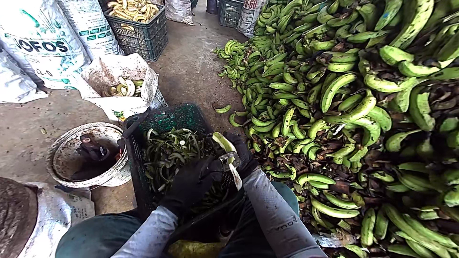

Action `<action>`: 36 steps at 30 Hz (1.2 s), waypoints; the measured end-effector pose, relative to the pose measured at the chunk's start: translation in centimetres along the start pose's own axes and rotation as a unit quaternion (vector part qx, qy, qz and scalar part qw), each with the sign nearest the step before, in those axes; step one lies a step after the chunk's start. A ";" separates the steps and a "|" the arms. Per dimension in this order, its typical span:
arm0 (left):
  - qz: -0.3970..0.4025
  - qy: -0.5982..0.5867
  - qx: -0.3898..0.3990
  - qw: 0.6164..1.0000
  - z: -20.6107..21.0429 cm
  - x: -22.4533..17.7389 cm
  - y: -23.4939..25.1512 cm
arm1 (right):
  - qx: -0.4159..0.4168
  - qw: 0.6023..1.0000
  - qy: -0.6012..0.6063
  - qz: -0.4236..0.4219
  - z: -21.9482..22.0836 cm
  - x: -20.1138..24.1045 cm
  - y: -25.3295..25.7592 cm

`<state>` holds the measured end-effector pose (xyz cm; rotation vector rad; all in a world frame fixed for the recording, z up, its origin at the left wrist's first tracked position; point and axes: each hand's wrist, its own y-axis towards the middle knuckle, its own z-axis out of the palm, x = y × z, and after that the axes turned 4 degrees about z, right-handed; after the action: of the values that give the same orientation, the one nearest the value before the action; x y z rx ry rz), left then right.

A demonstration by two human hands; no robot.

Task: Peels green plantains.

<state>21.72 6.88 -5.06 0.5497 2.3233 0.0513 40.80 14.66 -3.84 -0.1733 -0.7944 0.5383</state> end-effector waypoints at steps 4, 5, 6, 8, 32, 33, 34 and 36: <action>-0.123 -0.038 -0.056 0.990 -0.7 1.5 1.5 | 0.040 0.996 -0.084 -0.013 0.4 -1.2 0.1; -0.157 -0.060 -0.085 0.982 -1.1 2.0 1.8 | 0.050 0.994 -0.099 -0.009 0.4 -1.4 0.1; -0.186 -0.080 -0.113 0.973 -1.5 2.6 2.0 | 0.051 0.993 -0.107 -0.004 0.5 -1.4 0.1; -0.221 -0.114 -0.142 0.958 -2.5 3.3 2.0 | 0.059 0.992 -0.107 -0.010 0.6 -1.3 -0.1; -0.339 0.131 0.331 0.871 -3.0 2.7 -1.4 | -0.101 0.900 -0.392 -0.163 1.2 -2.5 1.0; -0.327 0.126 0.363 0.863 -2.3 2.3 -2.2 | -0.125 0.858 -0.469 -0.168 1.1 -3.4 1.5; -0.311 0.112 0.377 0.865 -1.8 1.8 -3.0 | -0.142 0.818 -0.533 -0.162 1.3 -4.5 2.2; -0.306 0.053 0.381 0.871 -1.2 1.2 -4.2 | -0.134 0.772 -0.602 -0.154 3.8 -7.5 3.6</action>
<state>18.59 3.69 -5.82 0.1353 2.4649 -1.1988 32.34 13.65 -7.21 0.0771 -2.1316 0.1530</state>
